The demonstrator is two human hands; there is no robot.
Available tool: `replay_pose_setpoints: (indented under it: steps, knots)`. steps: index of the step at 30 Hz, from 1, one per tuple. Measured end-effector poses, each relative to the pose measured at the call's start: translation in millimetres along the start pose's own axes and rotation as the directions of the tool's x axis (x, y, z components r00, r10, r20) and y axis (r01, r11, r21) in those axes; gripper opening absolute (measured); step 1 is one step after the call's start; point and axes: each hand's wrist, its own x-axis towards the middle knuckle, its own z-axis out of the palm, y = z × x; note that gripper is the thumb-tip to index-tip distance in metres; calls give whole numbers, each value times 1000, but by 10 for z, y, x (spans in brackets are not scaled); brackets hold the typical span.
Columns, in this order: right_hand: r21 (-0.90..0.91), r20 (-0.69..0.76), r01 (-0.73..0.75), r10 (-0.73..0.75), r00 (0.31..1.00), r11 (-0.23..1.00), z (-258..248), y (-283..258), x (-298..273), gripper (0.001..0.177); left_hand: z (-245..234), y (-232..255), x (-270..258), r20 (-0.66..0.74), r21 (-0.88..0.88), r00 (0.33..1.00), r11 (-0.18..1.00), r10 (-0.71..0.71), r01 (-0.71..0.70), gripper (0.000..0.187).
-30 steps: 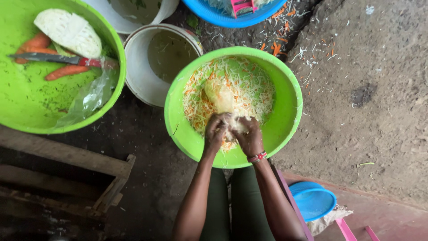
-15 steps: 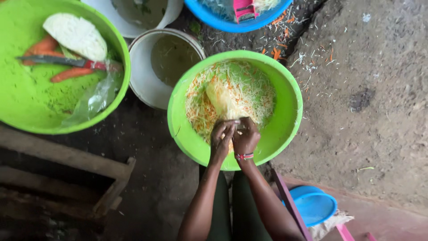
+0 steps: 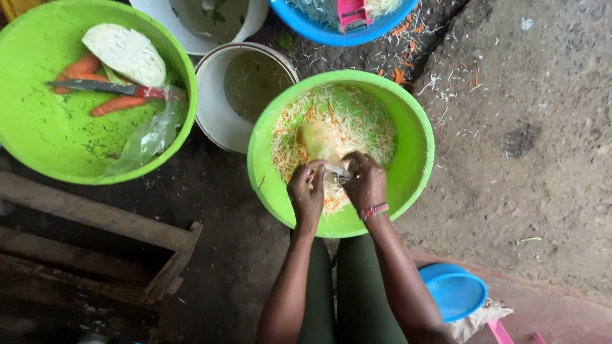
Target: The person packs shredded cabbage and carrots into a clear plastic bag by hand. They then twist the bag and knot it closed before placing it back into the bowl.
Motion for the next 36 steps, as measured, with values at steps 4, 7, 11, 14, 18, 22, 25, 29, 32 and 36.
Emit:
replay_pose_setpoints:
  steps: [4,7,11,14,18,22,25,29,32,36]
  knots:
    - [122,-106,110,-98,990,986,-494,-465,-331,27,-192,675,-38,6,48,994,992,113,-114,16]
    - [98,-86,206,-198,976,974,-505,-491,-250,32,-185,655,11,-1,16,992,991,130,-130,18]
    - [290,213,-237,178,961,927,-341,-156,-90,15,-84,291,46,-30,-37,999,999,24,-25,16]
    - [238,58,-59,47,997,969,-115,378,342,18,-123,179,-38,-140,-63,988,997,-57,49,17]
    - [-141,-187,48,-74,980,989,939,782,1396,35,-328,351,-194,-165,-187,985,982,-48,17,15]
    - [-452,-59,275,-335,940,849,2346,896,1274,39,-600,600,-308,-229,-334,966,942,-118,36,16]
    - [-540,313,580,-494,811,610,2980,1016,409,43,-767,697,-318,-264,-372,945,924,-194,86,16]
    - [-480,529,772,-564,634,417,2979,1248,211,47,-842,730,-250,-256,-402,935,907,-245,127,15]
    - [-543,502,730,-537,678,414,2597,1596,585,51,-878,717,-222,-272,-362,929,921,-250,142,15]
    - [-488,352,554,-429,832,675,2348,1648,816,53,-838,673,-248,-253,-453,925,879,-285,147,16]
